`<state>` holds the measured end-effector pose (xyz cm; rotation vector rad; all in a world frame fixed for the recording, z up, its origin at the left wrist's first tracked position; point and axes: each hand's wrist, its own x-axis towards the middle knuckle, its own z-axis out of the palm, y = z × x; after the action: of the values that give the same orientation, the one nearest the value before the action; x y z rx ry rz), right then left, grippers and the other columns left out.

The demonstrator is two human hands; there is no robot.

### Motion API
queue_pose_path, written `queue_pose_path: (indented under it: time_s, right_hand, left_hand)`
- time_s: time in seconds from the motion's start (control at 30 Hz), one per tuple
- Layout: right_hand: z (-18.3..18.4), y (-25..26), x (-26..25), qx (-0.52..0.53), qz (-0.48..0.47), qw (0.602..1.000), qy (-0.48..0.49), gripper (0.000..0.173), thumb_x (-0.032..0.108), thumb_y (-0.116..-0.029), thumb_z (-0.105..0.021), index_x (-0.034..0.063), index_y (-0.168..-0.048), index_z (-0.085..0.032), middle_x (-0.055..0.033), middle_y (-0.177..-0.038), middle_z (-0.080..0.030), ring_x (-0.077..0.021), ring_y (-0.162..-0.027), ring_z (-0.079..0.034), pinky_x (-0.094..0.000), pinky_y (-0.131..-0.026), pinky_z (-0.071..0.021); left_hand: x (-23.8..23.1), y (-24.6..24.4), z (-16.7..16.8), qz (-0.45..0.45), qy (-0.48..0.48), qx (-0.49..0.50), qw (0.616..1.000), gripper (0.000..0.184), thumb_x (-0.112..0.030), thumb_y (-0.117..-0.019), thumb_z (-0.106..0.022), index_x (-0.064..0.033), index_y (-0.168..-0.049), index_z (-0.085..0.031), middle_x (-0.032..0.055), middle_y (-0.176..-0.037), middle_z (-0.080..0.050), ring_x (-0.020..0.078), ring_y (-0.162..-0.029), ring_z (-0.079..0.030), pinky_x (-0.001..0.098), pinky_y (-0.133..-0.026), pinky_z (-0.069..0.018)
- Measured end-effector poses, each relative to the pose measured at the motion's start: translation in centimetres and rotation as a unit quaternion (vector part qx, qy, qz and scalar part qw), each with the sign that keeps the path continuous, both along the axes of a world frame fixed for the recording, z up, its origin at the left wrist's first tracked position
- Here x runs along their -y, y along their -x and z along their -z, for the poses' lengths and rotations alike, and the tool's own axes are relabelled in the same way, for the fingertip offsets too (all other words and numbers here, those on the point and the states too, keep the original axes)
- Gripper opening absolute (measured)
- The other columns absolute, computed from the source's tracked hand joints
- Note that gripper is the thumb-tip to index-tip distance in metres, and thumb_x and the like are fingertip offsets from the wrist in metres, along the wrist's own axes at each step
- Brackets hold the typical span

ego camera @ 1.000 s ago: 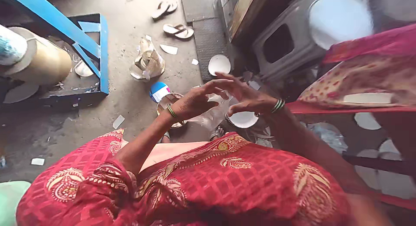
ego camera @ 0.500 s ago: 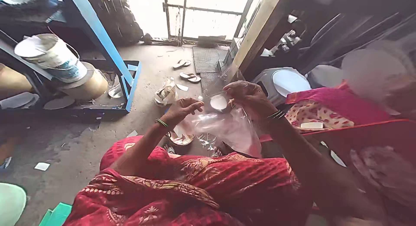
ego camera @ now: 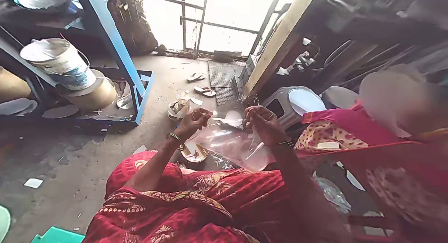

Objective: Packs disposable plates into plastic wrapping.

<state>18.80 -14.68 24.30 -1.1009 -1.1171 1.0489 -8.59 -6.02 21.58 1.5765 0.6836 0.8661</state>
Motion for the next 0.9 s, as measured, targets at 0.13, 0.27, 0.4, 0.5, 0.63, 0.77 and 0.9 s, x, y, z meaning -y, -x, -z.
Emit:
queue_pose_path:
  time_s: [0.13, 0.27, 0.4, 0.5, 0.63, 0.77, 0.9]
  right_hand:
    - [1.3, 0.5, -1.1, -0.028, 0.024, 0.999, 0.001, 0.010, 0.018, -0.1003, -0.065, 0.0135, -0.103, -0.073, 0.0039, -0.085, -0.067, -0.0028, -0.062, -0.057, -0.0193, -0.057, -0.0527]
    - [0.5, -0.6, -0.7, 0.071, -0.071, 0.995, 0.026, 0.036, 0.025, -0.0964, -0.067, 0.0120, -0.129, -0.061, 0.0009, -0.094, -0.070, -0.0065, -0.071, -0.064, -0.0223, -0.062, -0.0556]
    - [1.9, -2.7, -0.9, 0.110, -0.176, 0.974, 0.091, 0.032, 0.008, -0.0867, -0.074, 0.0058, -0.117, -0.064, 0.0008, -0.095, -0.075, -0.0083, -0.078, -0.071, -0.0262, -0.072, -0.0608]
    - [3.5, -3.5, -0.8, 0.080, -0.217, 0.966, 0.117, 0.017, 0.007, -0.0888, -0.071, 0.0077, -0.106, -0.070, -0.0004, -0.098, -0.074, -0.0100, -0.085, -0.071, -0.0284, -0.079, -0.0615]
    - [4.8, -3.5, -0.8, -0.023, -0.211, 0.971, 0.107, 0.055, 0.051, -0.0947, -0.066, 0.0076, -0.128, -0.058, -0.0078, -0.118, -0.073, -0.0228, -0.107, -0.072, -0.0395, -0.091, -0.0612]
    - [5.6, -3.3, -0.5, -0.073, -0.224, 0.965, 0.117, 0.091, 0.073, -0.0817, -0.069, 0.0074, -0.142, -0.049, -0.0125, -0.125, -0.070, -0.0310, -0.109, -0.071, -0.0480, -0.090, -0.0617]
    - [5.9, -2.8, -0.3, -0.104, -0.231, 0.958, 0.133, 0.076, 0.059, -0.0841, -0.076, 0.0114, -0.138, -0.051, -0.0112, -0.118, -0.072, -0.0291, -0.101, -0.074, -0.0465, -0.085, -0.0633]
  left_hand:
    - [-0.3, 0.1, 0.5, -0.030, 0.012, -0.004, 0.999, 0.016, -0.017, -0.1051, -0.057, -0.0060, -0.111, -0.067, -0.0045, -0.069, -0.058, 0.0015, -0.057, -0.050, 0.0169, -0.056, -0.0433]
    - [-1.9, 0.0, 1.1, -0.052, -0.006, 0.024, 0.998, 0.024, -0.016, -0.1056, -0.051, 0.0010, -0.115, -0.064, -0.0020, -0.078, -0.063, 0.0045, -0.067, -0.058, 0.0247, -0.067, -0.0538]
    - [-2.9, 0.4, -0.7, -0.124, 0.073, 0.079, 0.986, 0.020, -0.021, -0.1105, -0.041, -0.0103, -0.112, -0.058, -0.0074, -0.073, -0.061, 0.0020, -0.061, -0.058, 0.0183, -0.059, -0.0520]
    - [-3.7, 1.1, -1.5, -0.177, 0.137, 0.124, 0.967, 0.023, -0.028, -0.1118, -0.040, -0.0157, -0.114, -0.059, -0.0056, -0.077, -0.067, 0.0020, -0.058, -0.057, 0.0165, -0.052, -0.0452]
    - [-4.0, 1.2, -1.7, -0.238, 0.193, 0.153, 0.940, 0.026, -0.031, -0.1121, -0.039, -0.0151, -0.115, -0.059, -0.0024, -0.089, -0.074, 0.0036, -0.068, -0.066, 0.0170, -0.052, -0.0478]
    - [-4.7, 1.7, -1.1, -0.303, 0.212, 0.175, 0.913, 0.026, -0.030, -0.1122, -0.038, -0.0129, -0.123, -0.054, -0.0031, -0.093, -0.070, 0.0016, -0.059, -0.053, 0.0176, -0.050, -0.0408]
    - [-5.5, 3.1, -0.7, -0.377, 0.208, 0.190, 0.882, 0.027, -0.032, -0.1111, -0.041, -0.0154, -0.130, -0.052, -0.0016, -0.111, -0.067, 0.0068, -0.089, -0.061, 0.0258, -0.071, -0.0489]
